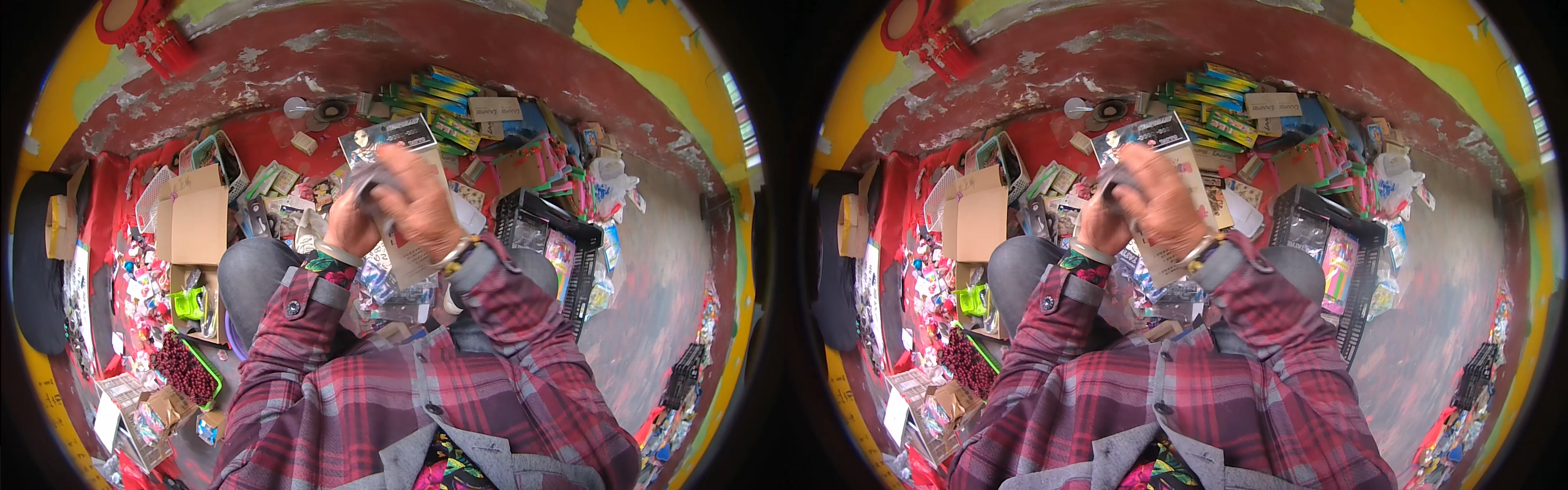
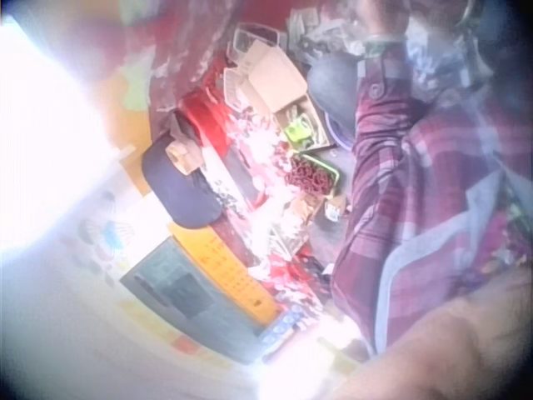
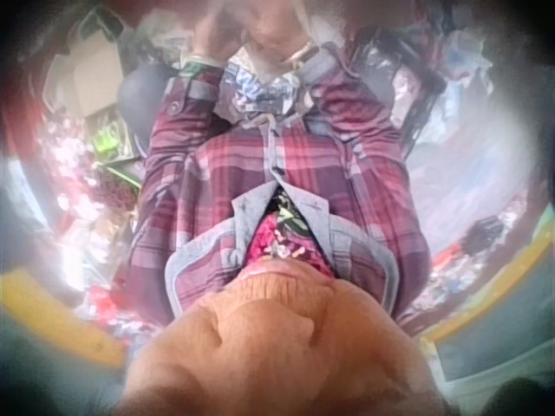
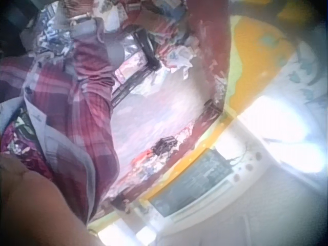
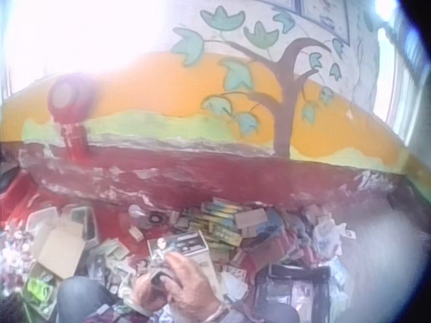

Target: The person sits on the floor and sorts through a pile of temporary tattoo sheets. They pick up individual sheets, flip them over to inspect the designs, and place them into a black plastic crate. The person handles various designs including numbers, letters, and butterflies.

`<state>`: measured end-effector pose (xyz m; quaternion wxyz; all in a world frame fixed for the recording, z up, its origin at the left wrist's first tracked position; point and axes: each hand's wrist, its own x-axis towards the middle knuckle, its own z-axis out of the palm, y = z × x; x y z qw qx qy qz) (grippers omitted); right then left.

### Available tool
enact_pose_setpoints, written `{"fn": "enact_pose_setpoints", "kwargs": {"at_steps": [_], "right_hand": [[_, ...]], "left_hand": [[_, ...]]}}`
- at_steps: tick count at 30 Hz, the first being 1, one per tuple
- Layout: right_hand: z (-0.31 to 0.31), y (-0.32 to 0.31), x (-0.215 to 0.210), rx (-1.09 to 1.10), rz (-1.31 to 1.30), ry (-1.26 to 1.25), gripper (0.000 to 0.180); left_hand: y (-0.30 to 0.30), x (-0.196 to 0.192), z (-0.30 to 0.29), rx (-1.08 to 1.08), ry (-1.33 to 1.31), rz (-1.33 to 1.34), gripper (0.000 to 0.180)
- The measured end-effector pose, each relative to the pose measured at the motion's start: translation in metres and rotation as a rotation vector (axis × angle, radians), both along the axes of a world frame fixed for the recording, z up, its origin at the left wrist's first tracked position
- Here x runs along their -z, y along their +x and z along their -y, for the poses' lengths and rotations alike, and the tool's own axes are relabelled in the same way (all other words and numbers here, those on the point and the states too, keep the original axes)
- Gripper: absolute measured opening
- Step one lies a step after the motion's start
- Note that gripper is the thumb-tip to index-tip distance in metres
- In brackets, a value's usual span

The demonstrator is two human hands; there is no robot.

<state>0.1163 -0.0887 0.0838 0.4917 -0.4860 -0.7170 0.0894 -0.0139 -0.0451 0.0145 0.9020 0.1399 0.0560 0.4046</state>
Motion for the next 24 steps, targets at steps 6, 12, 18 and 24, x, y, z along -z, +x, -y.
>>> {"fn": "enact_pose_setpoints", "kwargs": {"at_steps": [6, 12, 18, 24], "right_hand": [[-0.008, 0.009, 0.028, 0.069, 0.378, -0.023, 0.054], [-0.031, 0.057, 0.050, 0.319, 0.250, -0.091, 0.040], [-0.025, 0.094, 0.019, 0.467, -0.054, 0.016, 0.026], [-0.007, 0.121, -0.018, 0.073, -0.992, -0.505, 0.019]], "left_hand": [[0.002, -0.004, 0.000, -0.050, -0.033, 0.004, 0.040], [-0.010, -0.023, -0.004, -0.042, -0.008, 0.027, 0.047], [-0.021, -0.018, -0.016, -0.126, -0.057, 0.122, 0.046], [-0.035, -0.031, -0.020, -0.087, -0.026, 0.182, 0.048]]}}
